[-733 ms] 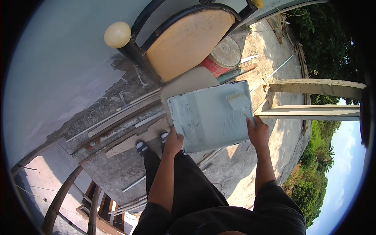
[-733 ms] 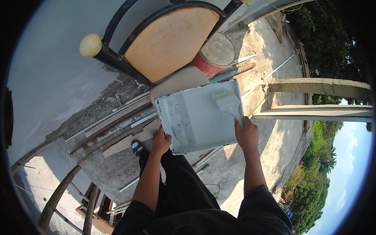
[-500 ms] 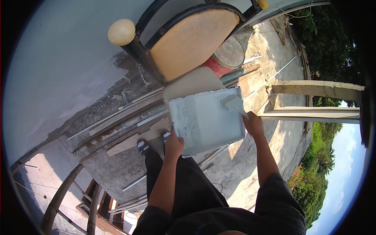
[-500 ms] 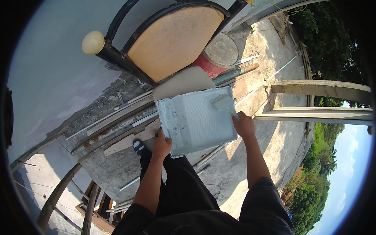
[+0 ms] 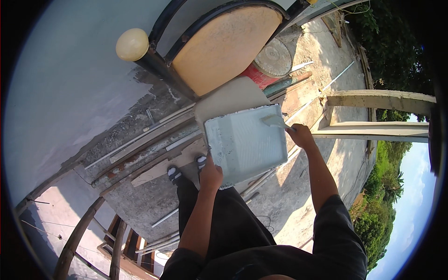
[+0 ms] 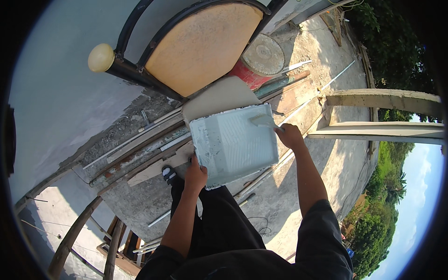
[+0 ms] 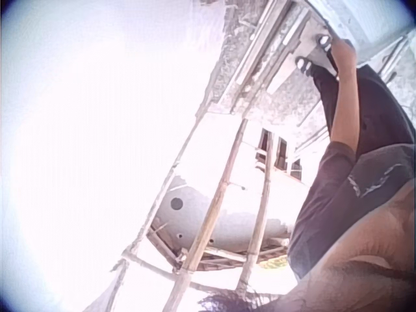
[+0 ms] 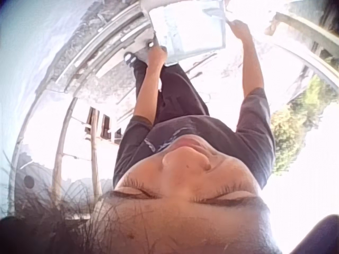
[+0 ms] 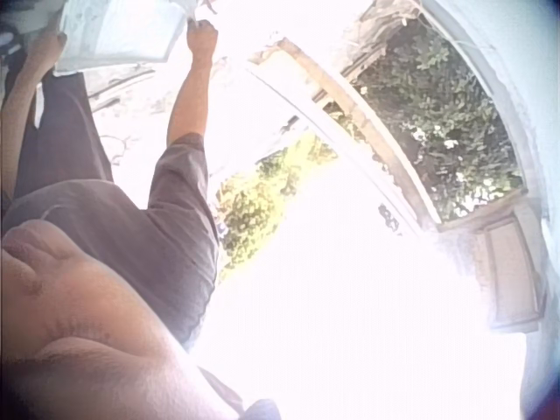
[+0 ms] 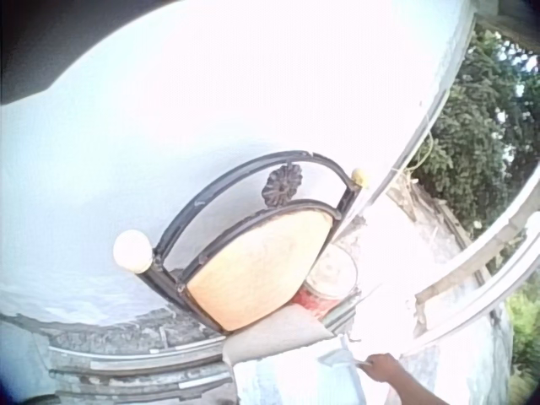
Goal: Painting an exterior wall white using a brush and a paint tray while standing on scaffolding.
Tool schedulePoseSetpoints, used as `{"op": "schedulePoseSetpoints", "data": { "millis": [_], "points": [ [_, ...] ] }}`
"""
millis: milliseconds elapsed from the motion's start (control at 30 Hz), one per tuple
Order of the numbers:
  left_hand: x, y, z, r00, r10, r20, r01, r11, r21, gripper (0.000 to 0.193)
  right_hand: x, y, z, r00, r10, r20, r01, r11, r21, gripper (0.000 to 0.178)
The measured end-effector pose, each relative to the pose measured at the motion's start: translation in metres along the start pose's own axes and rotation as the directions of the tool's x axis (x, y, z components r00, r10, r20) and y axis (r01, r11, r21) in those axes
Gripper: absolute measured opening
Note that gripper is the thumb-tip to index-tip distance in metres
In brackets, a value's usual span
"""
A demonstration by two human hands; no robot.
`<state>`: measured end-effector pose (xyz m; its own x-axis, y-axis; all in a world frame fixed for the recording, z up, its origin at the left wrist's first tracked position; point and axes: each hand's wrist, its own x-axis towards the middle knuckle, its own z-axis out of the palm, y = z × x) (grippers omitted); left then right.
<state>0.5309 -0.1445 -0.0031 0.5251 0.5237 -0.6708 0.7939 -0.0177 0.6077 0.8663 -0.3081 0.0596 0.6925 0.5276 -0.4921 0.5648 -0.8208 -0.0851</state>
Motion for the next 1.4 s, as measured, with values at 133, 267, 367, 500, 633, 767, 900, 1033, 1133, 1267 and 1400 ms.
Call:
{"op": "schedulePoseSetpoints", "data": {
  "millis": [133,267,367,500,633,767,900,1033,1133,1267,1400],
  "points": [
    [0.000,-0.001,-0.002,1.000,0.004,0.005,-0.004,1.000,0.002,0.059,0.019,-0.012,-0.018,0.999,-0.033,0.043,0.038,0.991,-0.127,0.040],
    [0.002,-0.002,-0.002,1.000,-0.006,0.020,0.006,1.000,-0.011,0.061,0.039,-0.038,-0.038,0.996,-0.046,0.071,0.061,0.969,-0.239,0.038],
    [0.004,-0.001,-0.001,1.000,-0.006,0.017,0.006,1.000,-0.010,0.063,0.043,-0.050,-0.043,0.994,-0.085,0.070,0.102,0.952,-0.290,0.037],
    [0.003,0.007,-0.006,0.999,-0.031,0.036,0.031,1.000,0.001,0.064,0.030,-0.046,-0.035,0.983,-0.168,0.068,0.179,0.962,-0.207,0.036],
    [0.003,-0.004,-0.002,0.999,-0.027,-0.019,0.026,1.000,-0.015,0.065,-0.004,-0.063,-0.037,0.968,-0.138,0.207,0.136,0.990,0.026,0.038],
    [0.005,-0.014,0.001,1.000,-0.020,-0.008,0.020,0.999,-0.025,0.065,-0.010,-0.027,-0.023,0.991,-0.102,0.090,0.100,0.995,0.025,0.036],
    [0.004,-0.004,-0.001,0.999,-0.016,0.030,0.015,1.000,0.014,0.065,0.001,-0.014,-0.007,1.000,-0.008,-0.029,0.009,0.998,0.056,0.034],
    [0.003,-0.007,0.000,1.000,-0.008,0.013,0.009,1.000,-0.026,0.063,0.010,-0.041,0.013,0.991,-0.119,-0.062,0.119,0.993,0.000,0.033],
    [0.001,0.001,-0.004,0.999,-0.017,0.049,0.021,0.996,-0.084,0.053,0.007,-0.064,0.022,0.966,-0.238,-0.103,0.232,0.970,-0.067,0.029],
    [0.002,0.002,-0.003,0.992,-0.099,0.072,0.102,0.994,-0.032,0.052,-0.003,-0.082,0.020,0.953,-0.298,-0.049,0.296,0.954,-0.046,0.027],
    [0.002,0.000,0.004,0.998,-0.056,0.015,0.056,0.998,-0.029,0.055,-0.016,-0.109,0.026,0.915,-0.403,-0.008,0.401,0.913,-0.077,0.027]
  ]
}}
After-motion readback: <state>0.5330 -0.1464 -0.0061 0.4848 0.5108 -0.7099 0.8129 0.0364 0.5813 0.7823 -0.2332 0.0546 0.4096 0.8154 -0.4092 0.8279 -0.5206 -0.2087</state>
